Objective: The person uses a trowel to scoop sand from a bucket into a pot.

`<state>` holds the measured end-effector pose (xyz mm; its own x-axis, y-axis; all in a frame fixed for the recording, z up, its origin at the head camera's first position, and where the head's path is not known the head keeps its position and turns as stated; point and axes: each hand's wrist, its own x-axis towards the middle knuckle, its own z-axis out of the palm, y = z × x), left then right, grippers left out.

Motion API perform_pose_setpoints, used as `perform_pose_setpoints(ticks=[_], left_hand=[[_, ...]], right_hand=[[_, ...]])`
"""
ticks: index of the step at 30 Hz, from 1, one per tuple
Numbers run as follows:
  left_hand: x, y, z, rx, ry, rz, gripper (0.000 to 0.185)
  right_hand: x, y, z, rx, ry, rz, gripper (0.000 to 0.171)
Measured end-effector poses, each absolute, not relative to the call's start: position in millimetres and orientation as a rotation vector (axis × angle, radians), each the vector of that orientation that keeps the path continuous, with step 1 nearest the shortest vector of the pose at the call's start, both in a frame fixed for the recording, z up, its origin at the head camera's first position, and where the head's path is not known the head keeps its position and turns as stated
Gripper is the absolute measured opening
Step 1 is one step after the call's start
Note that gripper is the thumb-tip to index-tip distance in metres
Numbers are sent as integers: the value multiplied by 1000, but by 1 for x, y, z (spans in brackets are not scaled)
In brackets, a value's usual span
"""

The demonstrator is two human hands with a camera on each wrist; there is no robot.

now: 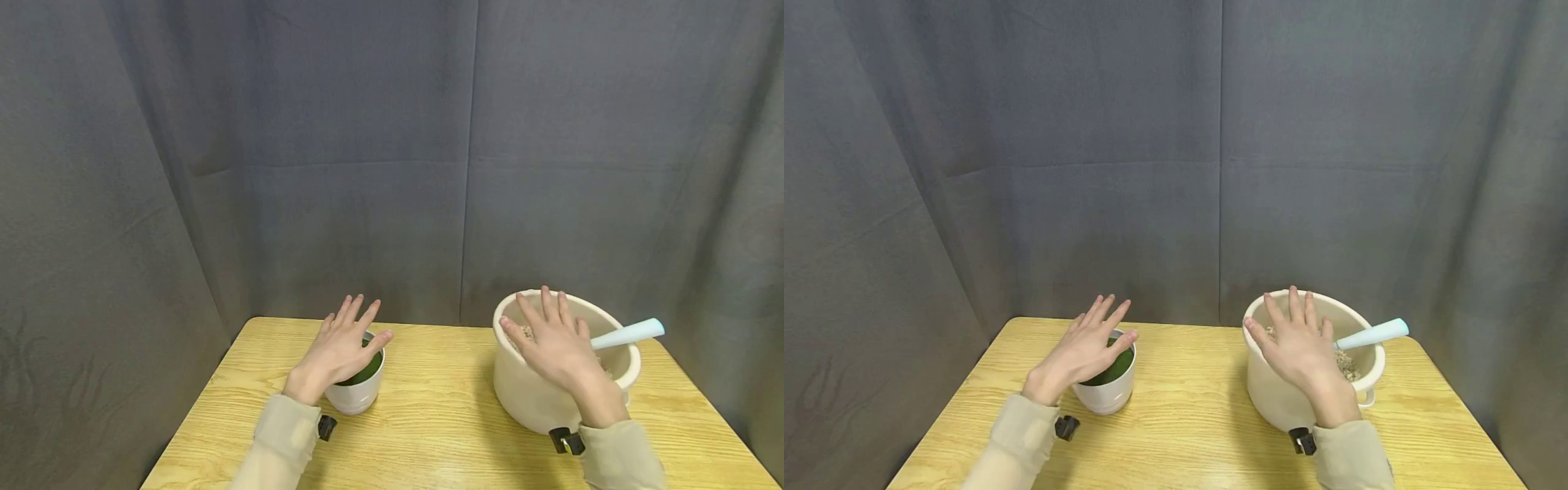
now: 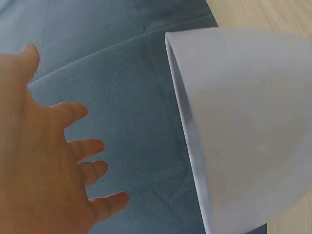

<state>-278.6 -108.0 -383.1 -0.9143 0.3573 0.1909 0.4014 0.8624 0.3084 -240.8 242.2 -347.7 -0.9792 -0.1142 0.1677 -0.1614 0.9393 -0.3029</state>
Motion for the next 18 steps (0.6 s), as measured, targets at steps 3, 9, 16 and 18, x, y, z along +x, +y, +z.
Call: perform_pose_setpoints(ticks=[3,9,16,18], left_hand=[[-278,-104,-384,-609,-2904,-538,79],[-276,-94,-386,-655,-2894,-557,84],[-279,-77,-389,-726,-2837,-609,85],[-279,-72,-390,-741,-2827,-633,86]], right_hand=[[-239,247,-345,228,-2945,463,81],[-236,262,-341,286,-2929,431,78],[-237,283,-334,343,-2941,355,76],[-237,289,-332,356,-2946,326,76]])
